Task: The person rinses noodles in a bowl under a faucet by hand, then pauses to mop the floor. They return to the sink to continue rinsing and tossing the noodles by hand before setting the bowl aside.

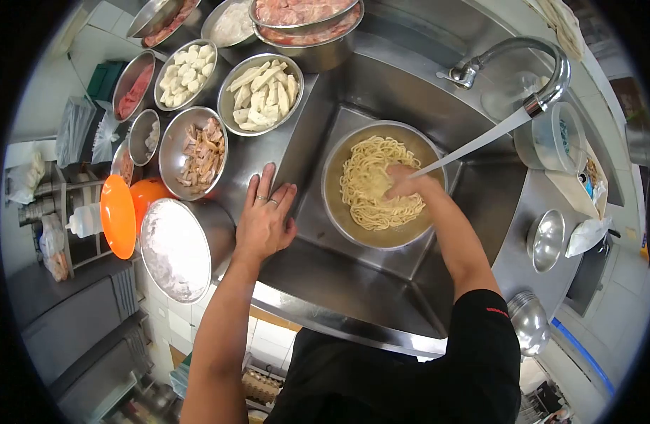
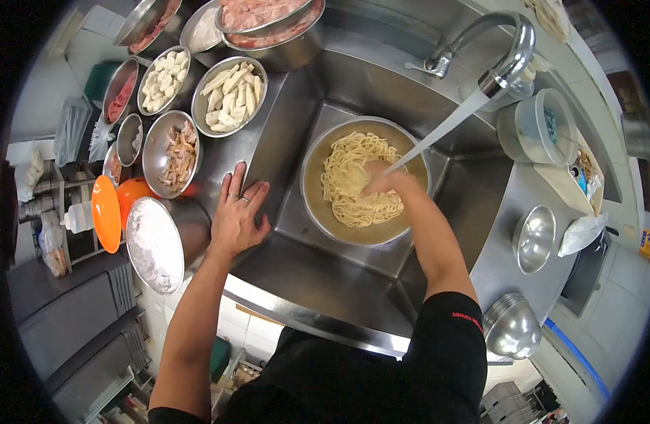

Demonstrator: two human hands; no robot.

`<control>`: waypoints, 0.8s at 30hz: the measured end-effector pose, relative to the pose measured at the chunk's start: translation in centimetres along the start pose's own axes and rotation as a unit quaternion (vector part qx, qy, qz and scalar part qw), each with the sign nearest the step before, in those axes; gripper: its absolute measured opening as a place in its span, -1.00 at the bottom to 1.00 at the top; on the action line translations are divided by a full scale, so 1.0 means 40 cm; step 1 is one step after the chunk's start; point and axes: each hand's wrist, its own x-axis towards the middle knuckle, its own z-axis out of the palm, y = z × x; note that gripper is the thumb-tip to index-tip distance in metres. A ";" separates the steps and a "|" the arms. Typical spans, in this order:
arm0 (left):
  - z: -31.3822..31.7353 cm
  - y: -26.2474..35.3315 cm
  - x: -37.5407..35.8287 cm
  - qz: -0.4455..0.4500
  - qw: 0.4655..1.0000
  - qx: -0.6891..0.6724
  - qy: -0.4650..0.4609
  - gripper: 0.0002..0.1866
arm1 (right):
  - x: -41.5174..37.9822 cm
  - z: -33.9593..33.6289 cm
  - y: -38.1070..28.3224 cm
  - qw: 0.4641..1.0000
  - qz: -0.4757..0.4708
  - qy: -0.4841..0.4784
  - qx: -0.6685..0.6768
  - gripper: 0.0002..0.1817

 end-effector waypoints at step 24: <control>0.006 0.008 -0.002 0.001 1.000 -0.004 -0.011 -0.24 | -0.178 0.216 -0.121 0.991 0.088 0.095 -0.037 0.21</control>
